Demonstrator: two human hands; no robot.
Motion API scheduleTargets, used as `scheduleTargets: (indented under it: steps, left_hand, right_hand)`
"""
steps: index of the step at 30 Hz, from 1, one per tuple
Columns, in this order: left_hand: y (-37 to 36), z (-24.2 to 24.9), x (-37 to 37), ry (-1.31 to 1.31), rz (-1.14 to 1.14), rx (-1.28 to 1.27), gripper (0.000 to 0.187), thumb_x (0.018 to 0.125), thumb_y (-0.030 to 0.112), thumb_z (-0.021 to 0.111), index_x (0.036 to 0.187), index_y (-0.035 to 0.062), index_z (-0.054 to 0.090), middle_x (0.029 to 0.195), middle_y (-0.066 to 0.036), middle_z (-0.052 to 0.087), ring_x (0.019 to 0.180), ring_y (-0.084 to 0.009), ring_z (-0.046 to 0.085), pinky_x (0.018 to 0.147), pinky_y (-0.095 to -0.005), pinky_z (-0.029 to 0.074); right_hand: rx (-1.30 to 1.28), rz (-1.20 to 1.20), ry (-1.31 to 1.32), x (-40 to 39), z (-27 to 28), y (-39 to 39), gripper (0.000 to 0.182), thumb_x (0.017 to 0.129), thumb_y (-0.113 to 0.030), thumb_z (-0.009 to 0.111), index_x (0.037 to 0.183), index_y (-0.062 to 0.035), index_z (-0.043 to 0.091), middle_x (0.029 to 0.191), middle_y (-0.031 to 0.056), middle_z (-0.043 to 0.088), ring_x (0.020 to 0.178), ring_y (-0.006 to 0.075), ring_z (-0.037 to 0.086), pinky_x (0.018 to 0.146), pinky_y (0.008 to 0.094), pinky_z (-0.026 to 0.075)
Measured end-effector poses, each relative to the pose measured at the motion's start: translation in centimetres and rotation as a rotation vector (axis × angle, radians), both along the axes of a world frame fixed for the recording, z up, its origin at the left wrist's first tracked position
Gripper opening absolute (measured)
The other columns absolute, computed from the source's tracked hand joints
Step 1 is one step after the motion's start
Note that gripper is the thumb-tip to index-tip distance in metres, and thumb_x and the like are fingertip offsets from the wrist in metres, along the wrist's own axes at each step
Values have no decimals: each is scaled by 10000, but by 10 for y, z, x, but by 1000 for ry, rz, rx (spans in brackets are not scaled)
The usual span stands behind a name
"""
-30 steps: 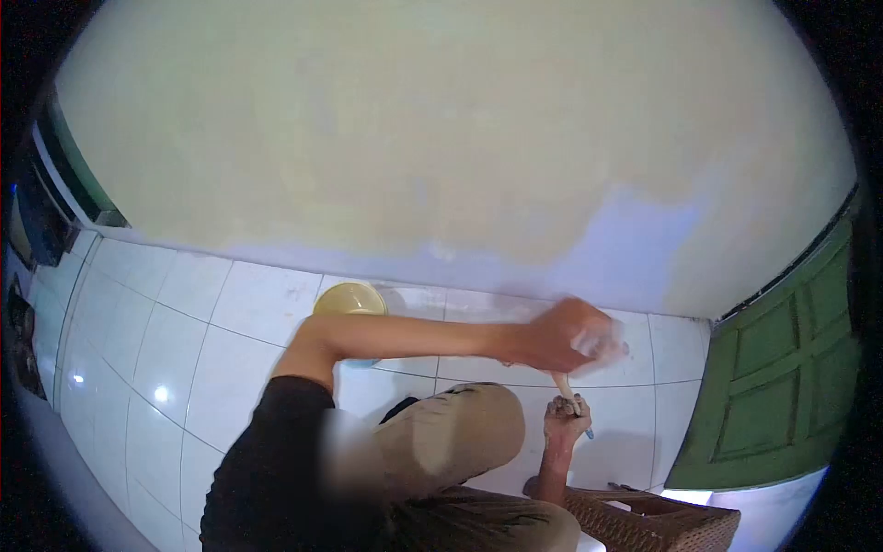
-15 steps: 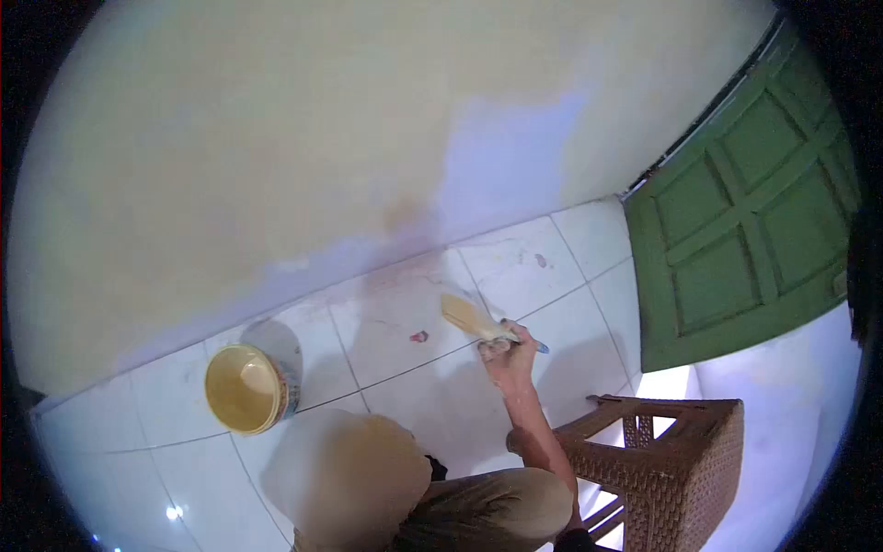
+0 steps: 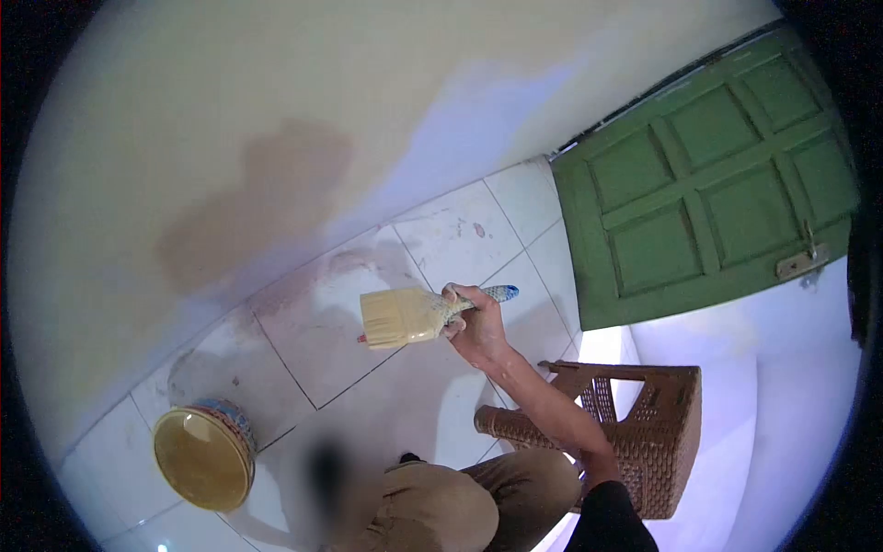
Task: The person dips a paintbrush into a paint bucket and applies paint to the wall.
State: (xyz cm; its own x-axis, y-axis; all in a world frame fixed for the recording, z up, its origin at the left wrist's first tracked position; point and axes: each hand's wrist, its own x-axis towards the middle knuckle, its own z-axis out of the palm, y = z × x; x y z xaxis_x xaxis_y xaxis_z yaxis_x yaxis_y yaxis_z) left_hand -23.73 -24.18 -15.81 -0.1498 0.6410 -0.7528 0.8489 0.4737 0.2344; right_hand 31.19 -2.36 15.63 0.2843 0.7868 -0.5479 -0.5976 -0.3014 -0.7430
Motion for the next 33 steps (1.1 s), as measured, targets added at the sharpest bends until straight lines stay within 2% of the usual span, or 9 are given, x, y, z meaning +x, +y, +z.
scheduleTargets:
  steps: [6,12,16,20,21,25,28,29,33]
  left_hand:
    - [49,-13,-5,-20,-82,-3,282,825,159,663,1068,26,608,938,-169,628,864,-363,607,766,-466,478]
    - [74,-18,1,-12,-97,1,284,826,157,663,1073,27,607,940,-168,629,859,-363,608,759,-466,477]
    - [80,-19,13,13,-79,5,286,826,155,664,1076,27,607,941,-168,631,856,-364,608,754,-466,476]
    - [83,-10,22,65,-70,11,287,827,154,664,1079,28,606,942,-168,632,852,-364,609,749,-467,476]
    - [85,-5,26,80,-65,20,288,827,153,664,1080,28,606,943,-167,632,851,-364,609,748,-467,475]
    - [83,12,43,137,-57,17,289,828,152,664,1083,29,605,944,-167,633,848,-365,610,743,-467,475]
    - [89,23,53,172,-52,24,290,828,151,664,1085,29,605,945,-167,634,846,-365,610,740,-467,474]
    - [89,26,58,184,-54,28,291,828,150,664,1086,29,605,945,-167,634,845,-365,610,738,-468,474]
    - [85,41,75,223,-37,29,292,829,149,665,1089,30,604,946,-166,636,842,-365,611,734,-468,474]
  right_hand:
    - [-1,22,-34,-12,5,5,239,917,-258,493,739,-104,533,582,-35,407,529,89,341,528,260,300]
    - [106,-106,33,-11,6,22,252,929,-262,516,738,-98,517,624,-26,478,490,60,392,479,185,339]
    - [222,-148,169,9,3,34,191,917,-227,540,817,-64,542,794,51,565,570,77,459,478,168,375]
    - [420,-88,191,30,0,47,217,915,-245,550,956,-37,597,922,86,593,654,93,485,629,225,437]
    - [381,-173,125,27,9,50,316,922,-251,543,1133,-21,593,1074,92,596,704,93,481,707,258,426]
    - [512,-44,21,48,32,59,486,932,-306,531,1329,-31,487,1275,77,528,735,112,461,737,289,402]
    - [551,-176,-51,45,61,67,434,928,-337,529,1241,-36,537,1101,60,570,721,121,439,743,298,384]
    - [666,-30,-120,64,58,63,360,920,-358,532,1097,-46,566,894,29,534,720,121,429,745,303,365]
    - [810,-29,-271,105,81,60,304,902,-353,559,979,-60,541,832,18,478,746,127,427,720,292,361]
